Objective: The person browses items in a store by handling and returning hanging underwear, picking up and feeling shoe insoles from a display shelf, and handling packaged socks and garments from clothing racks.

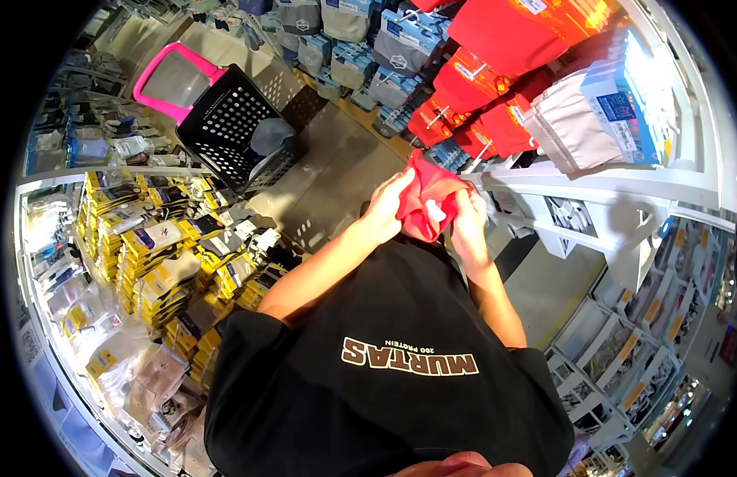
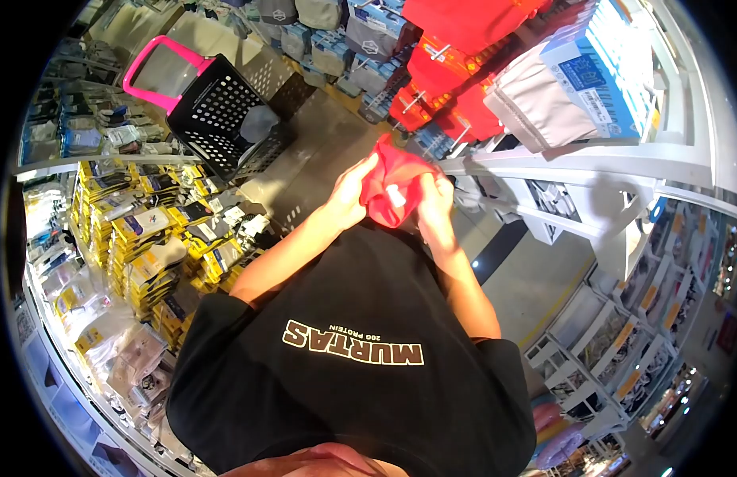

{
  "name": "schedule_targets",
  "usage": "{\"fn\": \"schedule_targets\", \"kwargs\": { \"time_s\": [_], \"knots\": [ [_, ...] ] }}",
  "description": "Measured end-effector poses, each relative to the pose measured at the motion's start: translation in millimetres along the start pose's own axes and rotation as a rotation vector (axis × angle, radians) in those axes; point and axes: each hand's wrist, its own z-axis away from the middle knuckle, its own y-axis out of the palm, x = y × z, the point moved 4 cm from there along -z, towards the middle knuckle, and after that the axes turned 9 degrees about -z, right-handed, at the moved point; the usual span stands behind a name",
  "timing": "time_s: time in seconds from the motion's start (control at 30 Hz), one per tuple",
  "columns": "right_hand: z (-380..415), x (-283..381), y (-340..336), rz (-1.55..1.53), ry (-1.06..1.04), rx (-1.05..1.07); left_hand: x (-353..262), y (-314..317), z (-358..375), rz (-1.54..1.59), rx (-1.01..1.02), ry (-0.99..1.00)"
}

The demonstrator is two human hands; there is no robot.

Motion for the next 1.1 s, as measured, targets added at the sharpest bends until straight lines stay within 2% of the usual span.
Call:
{"fn": "schedule_targets", "kwargs": {
  "time_s": [0.13,0.17,0.27,0.3,0.33,0.4,0.43,0.47,0.53,0.57,0.6,0.67,0.73,0.77,0.8,0.83,0.87,0.9,1.0,1.03,1.1],
  "knots": [
    [3.0,7.3,13.6,-0.213,0.139,-0.057,1.3,-2.4,-0.9,0.082,0.014,-0.066],
    [-7.3,-16.5,-11.3,-0.152,0.115,-0.048,1.3,-2.5,-0.7,0.09,-0.007,-0.077],
    [6.0,-8.1,11.2,0.178,0.044,0.088,-2.9,-1.1,1.8,0.093,-0.023,-0.103],
    [13.4,-2.0,17.6,0.434,0.16,0.185,-4.2,-1.2,2.0,0.089,-0.019,-0.111],
    [19.1,13.2,40.8,0.625,-0.353,0.462,-4.4,-2.2,1.0,0.084,0.018,-0.12],
    [35.3,23.5,58.3,0.983,-0.357,0.555,-5.2,-3.1,0.1,0.074,0.093,-0.141],
    [34.5,17.4,54.4,1.013,-0.403,0.648,-6.3,-0.4,-0.1,0.079,0.108,-0.158],
    [34.9,17.2,54.5,0.958,-0.402,0.679,-7.8,0.0,3.5,-0.077,0.061,-0.079],
    [25.4,14.8,38.3,0.752,-0.23,0.601,-5.7,-5.9,4.5,-0.214,-0.063,-0.084],
    [13.6,3.9,20.3,0.49,-0.192,0.526,-4.9,-2.5,5.4,-0.149,-0.023,-0.029],
    [5.2,-2.6,4.4,0.308,-0.105,0.328,-0.9,-5.8,2.7,-0.137,-0.015,-0.012],
    [-12.2,-8.8,-31.6,0.291,0.015,-0.015,-0.8,-2.4,3.7,-0.124,-0.001,-0.002],
    [-12.9,-10.9,-40.6,0.115,0.108,-0.181,-8.0,13.4,12.7,-0.108,0.019,-0.013],
    [-10.0,-17.2,-44.8,0.052,0.188,-0.171,-10.7,19.1,15.6,-0.1,0.028,-0.019],
    [-13.9,-37.9,-56.8,-0.155,0.319,-0.101,-12.1,23.4,15.8,-0.075,0.222,-0.007],
    [-19.5,-65.5,-75.9,-0.363,0.447,-0.028,-13.6,26.5,17.6,-0.092,0.307,-0.046],
    [-16.5,-66.0,-69.6,-0.476,0.474,0.073,-15.4,32.1,20.6,-0.11,0.394,-0.084],
    [-12.8,-65.8,-62.8,-0.584,0.509,0.174,-19.6,39.3,25.1,-0.119,0.381,-0.08],
    [0.0,-18.3,-23.4,-0.451,0.287,0.193,0.2,22.1,7.6,-0.201,0.187,-0.051],
    [-6.5,-12.7,-28.1,-0.436,0.206,0.188,-4.5,25.7,12.8,-0.224,0.176,-0.02],
    [-19.2,7.2,-50.2,-0.359,0.023,0.135,4.1,2.6,0.0,-0.479,0.13,0.057]
  ]
}}
